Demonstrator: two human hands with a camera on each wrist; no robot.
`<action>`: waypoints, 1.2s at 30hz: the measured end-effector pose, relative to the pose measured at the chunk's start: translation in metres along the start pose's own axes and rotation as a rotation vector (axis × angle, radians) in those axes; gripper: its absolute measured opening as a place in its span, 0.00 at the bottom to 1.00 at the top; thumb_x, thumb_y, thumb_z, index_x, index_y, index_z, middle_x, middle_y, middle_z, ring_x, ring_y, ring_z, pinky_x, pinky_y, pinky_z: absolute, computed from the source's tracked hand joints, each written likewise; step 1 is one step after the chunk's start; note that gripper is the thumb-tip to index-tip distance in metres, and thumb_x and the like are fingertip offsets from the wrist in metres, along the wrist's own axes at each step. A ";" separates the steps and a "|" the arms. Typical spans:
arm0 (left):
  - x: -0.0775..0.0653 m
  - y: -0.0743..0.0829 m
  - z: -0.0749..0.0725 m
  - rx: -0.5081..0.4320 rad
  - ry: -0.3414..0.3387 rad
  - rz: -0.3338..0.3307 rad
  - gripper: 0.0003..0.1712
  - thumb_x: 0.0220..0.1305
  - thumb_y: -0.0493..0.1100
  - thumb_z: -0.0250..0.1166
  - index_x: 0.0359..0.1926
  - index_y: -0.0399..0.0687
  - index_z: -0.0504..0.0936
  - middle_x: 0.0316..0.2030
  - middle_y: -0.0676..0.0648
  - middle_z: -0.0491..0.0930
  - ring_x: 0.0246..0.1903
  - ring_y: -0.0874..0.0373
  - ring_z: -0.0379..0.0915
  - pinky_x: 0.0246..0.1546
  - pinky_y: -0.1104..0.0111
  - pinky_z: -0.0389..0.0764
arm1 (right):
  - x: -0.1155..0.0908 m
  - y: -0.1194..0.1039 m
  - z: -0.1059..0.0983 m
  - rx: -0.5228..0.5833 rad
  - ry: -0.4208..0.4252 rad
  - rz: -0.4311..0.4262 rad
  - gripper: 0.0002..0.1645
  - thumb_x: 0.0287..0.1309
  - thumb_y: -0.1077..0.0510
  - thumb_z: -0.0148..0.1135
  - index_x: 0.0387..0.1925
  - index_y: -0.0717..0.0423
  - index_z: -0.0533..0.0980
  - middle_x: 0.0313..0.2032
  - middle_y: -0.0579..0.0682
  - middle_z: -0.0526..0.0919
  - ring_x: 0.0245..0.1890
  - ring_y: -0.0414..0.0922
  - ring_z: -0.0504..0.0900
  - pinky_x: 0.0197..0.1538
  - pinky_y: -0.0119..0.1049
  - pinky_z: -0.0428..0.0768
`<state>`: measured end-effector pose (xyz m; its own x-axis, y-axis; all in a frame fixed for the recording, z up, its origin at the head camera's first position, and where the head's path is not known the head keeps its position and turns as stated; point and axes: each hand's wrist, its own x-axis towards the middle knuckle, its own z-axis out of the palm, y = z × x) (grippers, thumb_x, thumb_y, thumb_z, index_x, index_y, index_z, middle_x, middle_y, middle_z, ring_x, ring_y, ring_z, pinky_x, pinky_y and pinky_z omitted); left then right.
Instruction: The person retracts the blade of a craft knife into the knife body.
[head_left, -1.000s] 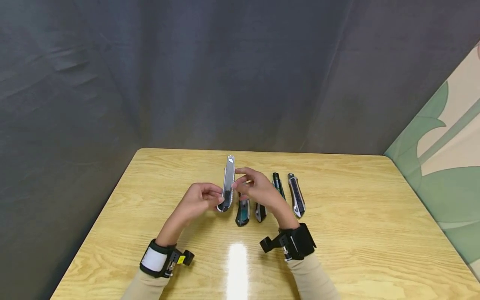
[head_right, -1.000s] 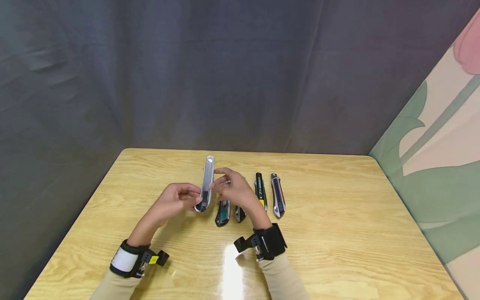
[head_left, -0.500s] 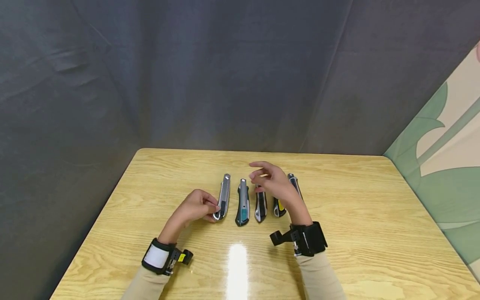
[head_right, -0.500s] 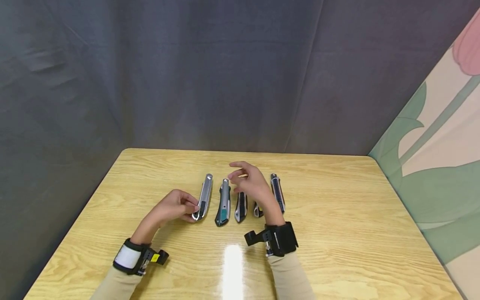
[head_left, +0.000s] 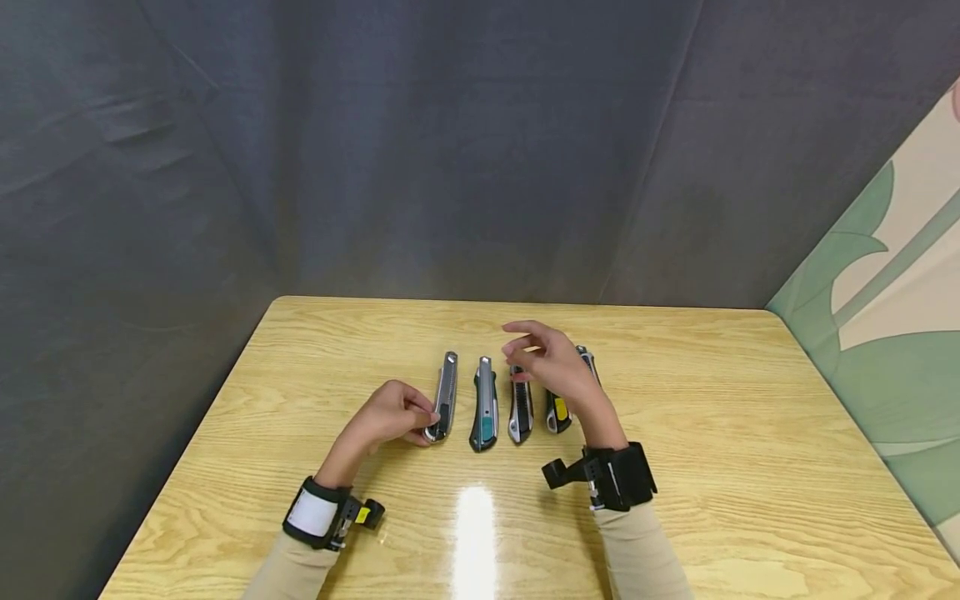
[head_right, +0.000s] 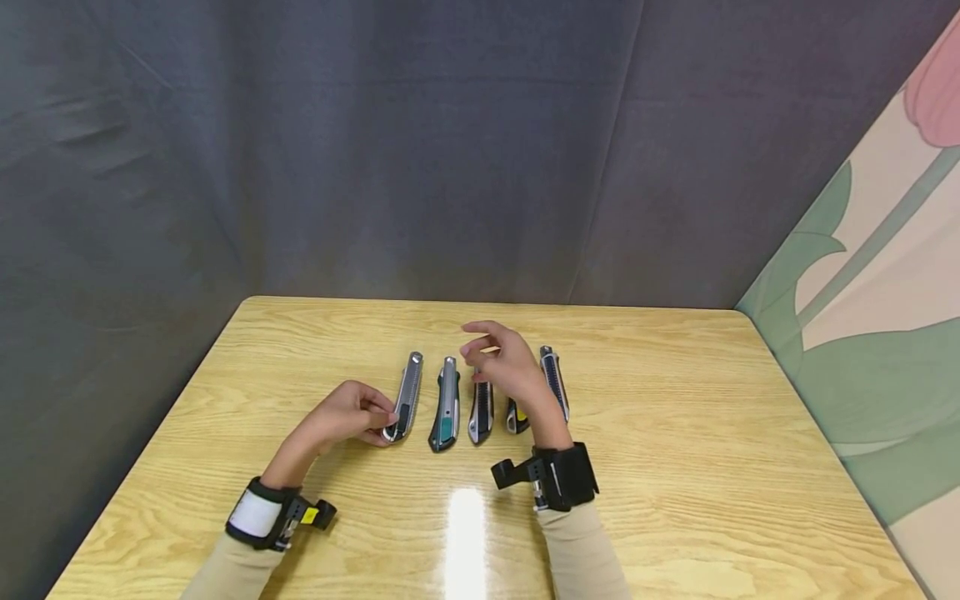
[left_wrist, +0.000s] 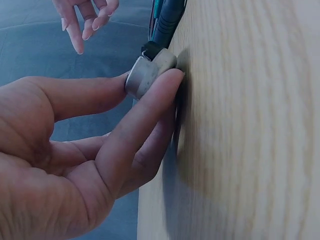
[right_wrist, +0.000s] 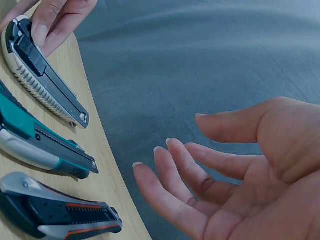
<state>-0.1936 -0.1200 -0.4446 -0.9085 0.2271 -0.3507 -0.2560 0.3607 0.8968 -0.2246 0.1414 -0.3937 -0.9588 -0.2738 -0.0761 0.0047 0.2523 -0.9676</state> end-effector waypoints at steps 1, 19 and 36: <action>0.000 0.000 0.000 -0.003 -0.004 -0.002 0.09 0.55 0.31 0.64 0.37 0.29 0.79 0.31 0.35 0.80 0.24 0.47 0.81 0.26 0.61 0.89 | 0.000 0.000 0.000 0.002 0.003 0.000 0.25 0.62 0.60 0.57 0.61 0.47 0.69 0.48 0.61 0.77 0.45 0.52 0.79 0.52 0.61 0.80; -0.001 0.010 -0.007 0.402 0.176 0.132 0.09 0.54 0.42 0.69 0.36 0.44 0.83 0.30 0.45 0.82 0.24 0.55 0.76 0.22 0.65 0.82 | -0.014 0.013 -0.041 -0.029 0.158 -0.026 0.24 0.64 0.61 0.54 0.62 0.50 0.68 0.49 0.64 0.75 0.44 0.54 0.78 0.49 0.58 0.83; -0.001 0.013 -0.041 0.580 0.460 0.546 0.18 0.58 0.41 0.67 0.49 0.43 0.80 0.49 0.40 0.80 0.49 0.45 0.73 0.49 0.48 0.80 | -0.040 0.057 -0.097 -0.626 0.479 -0.268 0.15 0.60 0.60 0.59 0.49 0.53 0.78 0.52 0.57 0.79 0.47 0.54 0.77 0.48 0.59 0.80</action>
<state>-0.2096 -0.1525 -0.4215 -0.9283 0.1622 0.3345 0.3399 0.7349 0.5869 -0.2139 0.2568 -0.4222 -0.9228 -0.0093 0.3852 -0.2643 0.7428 -0.6151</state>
